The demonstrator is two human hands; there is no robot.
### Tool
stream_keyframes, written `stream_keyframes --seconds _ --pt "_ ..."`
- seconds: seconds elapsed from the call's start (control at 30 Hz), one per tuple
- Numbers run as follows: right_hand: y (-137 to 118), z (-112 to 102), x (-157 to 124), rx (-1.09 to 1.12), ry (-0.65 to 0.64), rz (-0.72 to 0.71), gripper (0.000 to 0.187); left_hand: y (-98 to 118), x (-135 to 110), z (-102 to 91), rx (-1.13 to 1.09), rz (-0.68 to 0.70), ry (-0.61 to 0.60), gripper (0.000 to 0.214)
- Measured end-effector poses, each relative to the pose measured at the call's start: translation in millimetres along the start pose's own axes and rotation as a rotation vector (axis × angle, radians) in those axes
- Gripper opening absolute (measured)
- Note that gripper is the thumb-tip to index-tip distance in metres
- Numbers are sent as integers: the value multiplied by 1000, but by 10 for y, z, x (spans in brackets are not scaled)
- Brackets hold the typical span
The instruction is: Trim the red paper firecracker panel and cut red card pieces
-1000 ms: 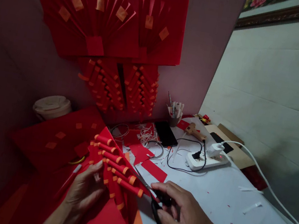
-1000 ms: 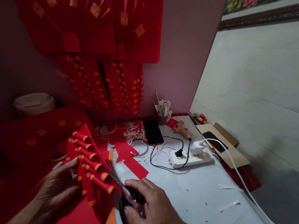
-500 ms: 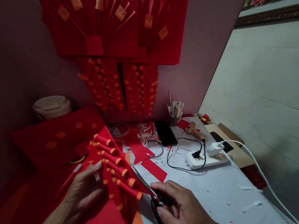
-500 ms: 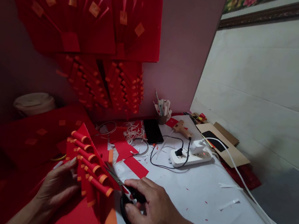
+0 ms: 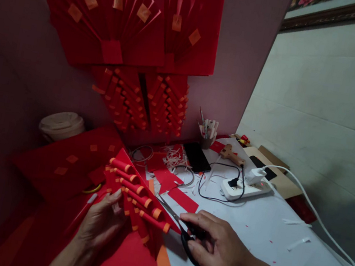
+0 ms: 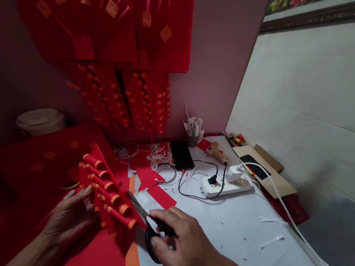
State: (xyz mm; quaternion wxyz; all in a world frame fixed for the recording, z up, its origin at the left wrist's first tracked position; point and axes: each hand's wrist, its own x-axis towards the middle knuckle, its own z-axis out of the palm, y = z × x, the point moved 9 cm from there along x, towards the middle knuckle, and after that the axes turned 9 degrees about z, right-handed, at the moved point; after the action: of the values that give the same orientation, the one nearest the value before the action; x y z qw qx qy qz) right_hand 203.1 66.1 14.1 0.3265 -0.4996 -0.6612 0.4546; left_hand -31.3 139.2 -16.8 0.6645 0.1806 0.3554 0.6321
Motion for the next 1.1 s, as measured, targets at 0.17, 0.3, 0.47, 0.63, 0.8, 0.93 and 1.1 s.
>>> stream_keyframes --seconds 0.17,0.3,0.47,0.63,0.8,0.93,1.1 --pt "-1 -5 -7 11 -2 -4 43 4 -2 14 -13 16 13 28" --pt "-10 -3 -15 5 0 -10 45 4 2 19 -19 17 -2 29" --pt "-22 8 -13 -13 -10 -6 43 -10 10 31 -6 7 -36 28" --pt "-39 -8 -10 -51 -1 -25 44 -5 9 11 -9 16 -18 30" --pt "-37 -10 -7 -77 -2 -35 44 -9 -4 31 -21 7 -26 29" --pt "-26 -1 -5 -90 -4 -51 45 -9 7 16 -15 18 -20 28" --pt "-19 9 -2 -115 2 -107 45 -12 12 -18 -24 24 31 28"
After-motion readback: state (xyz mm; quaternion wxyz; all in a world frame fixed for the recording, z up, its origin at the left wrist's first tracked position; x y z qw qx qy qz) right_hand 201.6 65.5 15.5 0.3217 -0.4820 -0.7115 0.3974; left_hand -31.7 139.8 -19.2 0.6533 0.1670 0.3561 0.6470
